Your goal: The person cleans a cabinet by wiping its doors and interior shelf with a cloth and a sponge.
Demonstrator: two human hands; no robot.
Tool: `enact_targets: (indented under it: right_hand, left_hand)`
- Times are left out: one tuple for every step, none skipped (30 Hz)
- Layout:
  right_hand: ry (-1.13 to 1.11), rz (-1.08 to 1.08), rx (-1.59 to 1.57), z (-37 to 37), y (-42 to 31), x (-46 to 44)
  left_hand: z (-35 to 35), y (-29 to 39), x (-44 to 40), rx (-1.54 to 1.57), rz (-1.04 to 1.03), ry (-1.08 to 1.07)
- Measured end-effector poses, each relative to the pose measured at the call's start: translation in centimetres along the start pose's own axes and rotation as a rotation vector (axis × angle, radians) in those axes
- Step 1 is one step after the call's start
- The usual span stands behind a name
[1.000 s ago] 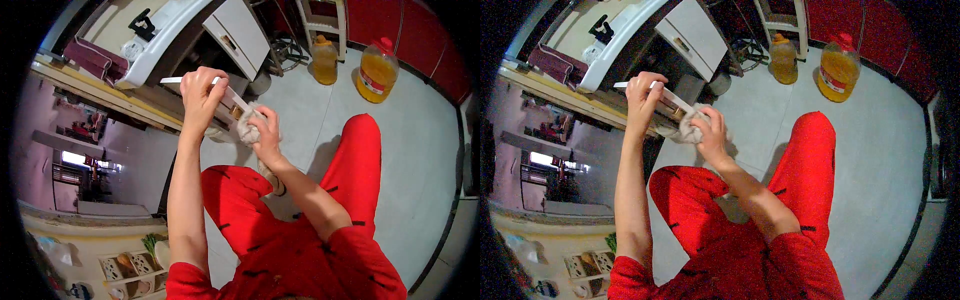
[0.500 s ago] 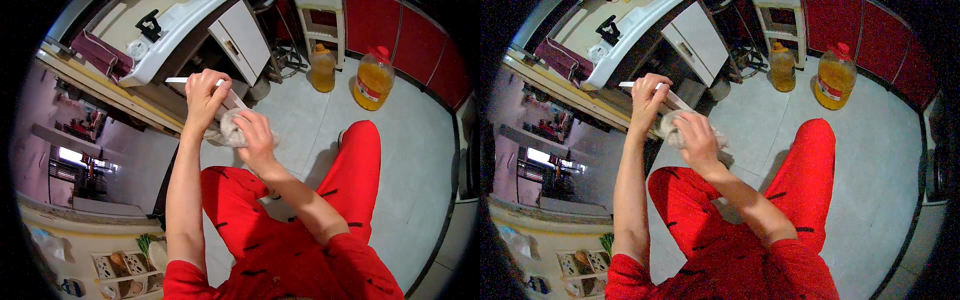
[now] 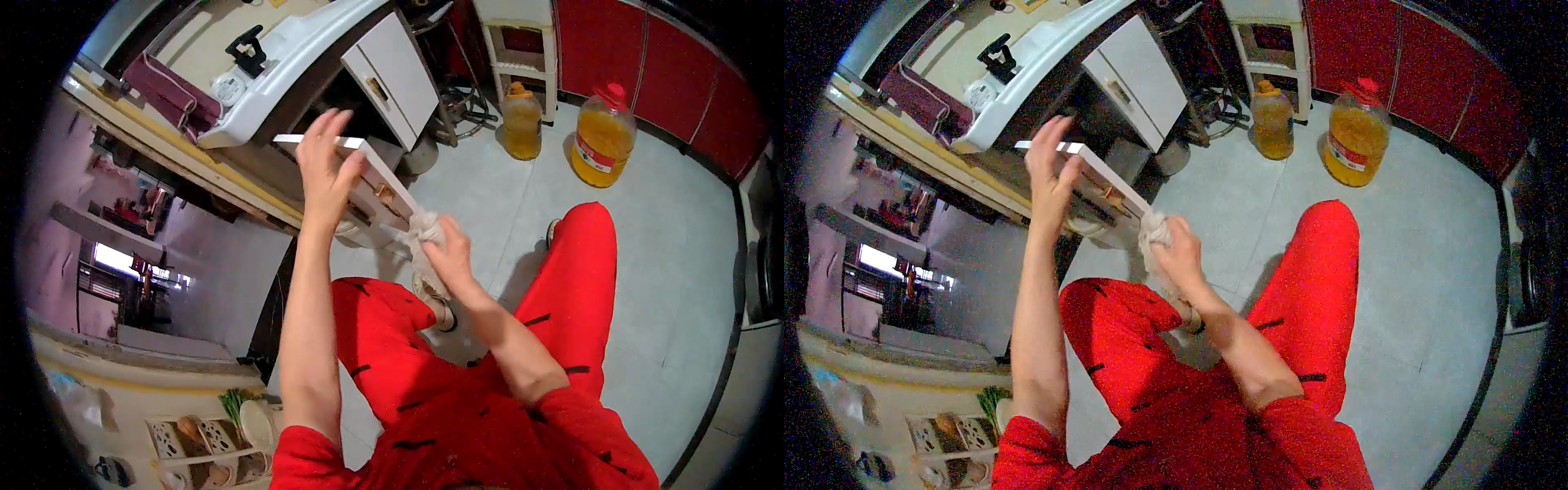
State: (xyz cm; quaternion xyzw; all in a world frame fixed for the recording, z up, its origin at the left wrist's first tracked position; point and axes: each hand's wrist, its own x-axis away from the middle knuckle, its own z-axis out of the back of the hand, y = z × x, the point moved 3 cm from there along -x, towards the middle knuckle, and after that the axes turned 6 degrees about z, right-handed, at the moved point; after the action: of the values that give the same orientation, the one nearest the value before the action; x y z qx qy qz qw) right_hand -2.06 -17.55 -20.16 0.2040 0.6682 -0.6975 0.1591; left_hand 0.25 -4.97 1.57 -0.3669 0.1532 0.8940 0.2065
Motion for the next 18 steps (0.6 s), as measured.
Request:
enact_targets:
  right_hand:
    - [-0.007, -0.004, -0.004, 0.5, -1.4, -0.6]
    - [0.021, -0.109, -0.226, 1.3, -2.4, -1.4]
    - [0.049, -0.211, -0.446, 1.7, -3.2, -2.0]
    - [0.045, -0.208, -0.444, 1.6, -3.5, -1.9]
    - [0.017, -0.077, -0.417, 1.4, -4.2, -1.9]
    - [-0.017, 0.051, -0.387, 1.1, -5.0, -1.9]
    - [-0.028, 0.054, -0.385, 0.8, -5.8, -1.9]
    - [-0.194, 0.114, -0.474, 0.1, -7.2, -1.9]
    - [-0.361, 0.172, -0.564, -0.4, -8.3, -1.7]
    - [-0.369, 0.169, -0.561, -0.3, -8.3, -1.9]
    - [-0.483, 0.056, -0.665, -0.2, -7.8, -2.2]
    - [-0.599, -0.058, -0.765, -0.2, -7.5, -2.7]
    - [-0.558, 0.012, -0.708, 0.2, -7.7, -3.4]
    - [-0.467, 0.072, -0.594, 1.4, -7.7, -4.7]
    - [-0.38, 0.13, -0.477, 2.5, -8.1, -6.5]
    - [-0.279, 0.121, -0.397, 2.9, -8.2, -8.1]
    - [-0.177, 0.108, -0.315, 3.3, -8.2, -9.5]
    - [-0.18, 0.102, -0.308, 3.1, -8.3, -10.8]
  left_hand:
    - [0.8, -0.3, 1.6, 0.089, 0.139, 0.129]
    - [1.5, -0.5, 3.6, 0.178, 0.276, 0.261]
    - [1.2, -0.3, 6.2, 0.314, 0.462, 0.263]
    - [0.5, 0.5, 9.1, 0.454, 0.645, 0.264]
    - [-0.4, 2.1, 11.5, 0.449, 0.647, 0.174]
    - [-1.6, 3.7, 13.5, 0.442, 0.654, 0.086]
    - [-2.8, 5.2, 15.1, 0.604, 0.707, 0.147]
    - [-3.7, 6.1, 16.0, 0.765, 0.757, 0.208]
    - [-4.1, 6.1, 16.5, 1.009, 0.86, 0.316]
    - [-3.6, 5.5, 16.6, 1.011, 0.866, 0.322]
    - [-3.1, 4.6, 16.6, 1.072, 0.917, 0.311]
    - [-2.5, 3.8, 16.5, 1.134, 0.965, 0.304]
    - [-1.5, 3.6, 15.7, 1.128, 0.988, 0.268]
    - [-1.0, 2.7, 15.0, 1.131, 0.989, 0.271]
    - [-0.4, 1.7, 14.0, 1.051, 0.94, 0.325]
    - [0.0, 0.8, 13.0, 0.971, 0.891, 0.378]
    - [1.0, 0.7, 11.1, 0.925, 0.8, 0.403]
    - [1.7, 0.5, 9.3, 0.877, 0.711, 0.425]
